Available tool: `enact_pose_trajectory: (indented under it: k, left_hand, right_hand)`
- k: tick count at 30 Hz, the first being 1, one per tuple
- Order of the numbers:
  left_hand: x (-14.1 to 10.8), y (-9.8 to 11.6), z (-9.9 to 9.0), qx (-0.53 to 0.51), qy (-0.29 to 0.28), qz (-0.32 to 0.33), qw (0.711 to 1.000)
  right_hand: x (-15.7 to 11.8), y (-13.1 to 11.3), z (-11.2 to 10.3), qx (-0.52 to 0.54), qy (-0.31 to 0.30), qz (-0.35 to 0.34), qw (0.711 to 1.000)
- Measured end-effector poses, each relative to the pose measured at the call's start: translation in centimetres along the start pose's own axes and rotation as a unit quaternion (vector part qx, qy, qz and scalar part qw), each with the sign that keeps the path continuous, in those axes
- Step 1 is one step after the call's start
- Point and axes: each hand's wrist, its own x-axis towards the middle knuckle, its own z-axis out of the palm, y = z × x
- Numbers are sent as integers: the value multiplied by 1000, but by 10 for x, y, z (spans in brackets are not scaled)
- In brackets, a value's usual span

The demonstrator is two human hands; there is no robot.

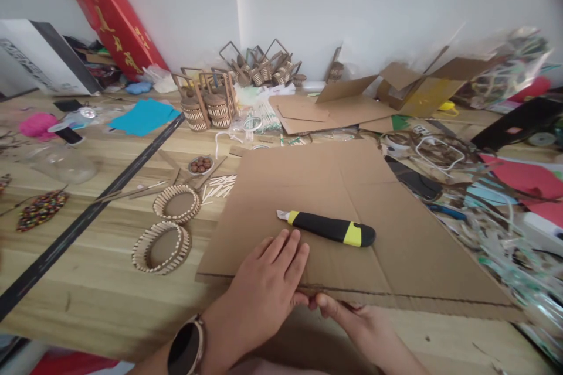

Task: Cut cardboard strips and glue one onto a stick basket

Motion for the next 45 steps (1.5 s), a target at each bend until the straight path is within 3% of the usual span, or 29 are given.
enact_pose_trajectory:
  k: [8,13,19,24,29,32,33,35,37,39,41,45]
  left_hand:
    - [-3,4,18,-60,6,-14,998]
    - [-5,1,17,-95,4,-13,995]
    - [-10,-1,20,-37,16,15,999]
    - [-13,0,25,36,35,32,998]
    - [-13,1,35,45,42,26,998]
    - [-11,1,42,19,31,24,999]
    - [-11,0,43,3,24,22,999]
    - [-11,-2,41,-28,10,17,999]
    - [-16,-5,35,-44,5,-1,999]
    - [-27,-7,30,-43,4,-40,998]
    - [-45,-7,28,-31,12,-101,994]
    - [-91,-2,37,29,45,-191,980]
  right_hand:
    - [0,-7,8,13,47,14,999]
    - [-3,-4,13,19,52,35,998]
    - [-14,-11,5,42,47,42,997]
    - [-18,-16,0,126,-11,81,989]
    - [-24,-6,-5,126,-150,149,969]
    - [-21,-13,-17,22,-187,78,979]
    - [-16,-18,-21,-28,-170,36,984]
    - [2,-31,-30,-173,-65,-95,978]
    - [27,-40,-35,-322,30,-221,920]
    - [53,-43,-37,-451,72,-296,839]
    - [75,-41,-36,-490,69,-315,809]
    - [90,-34,-33,-512,45,-331,791]
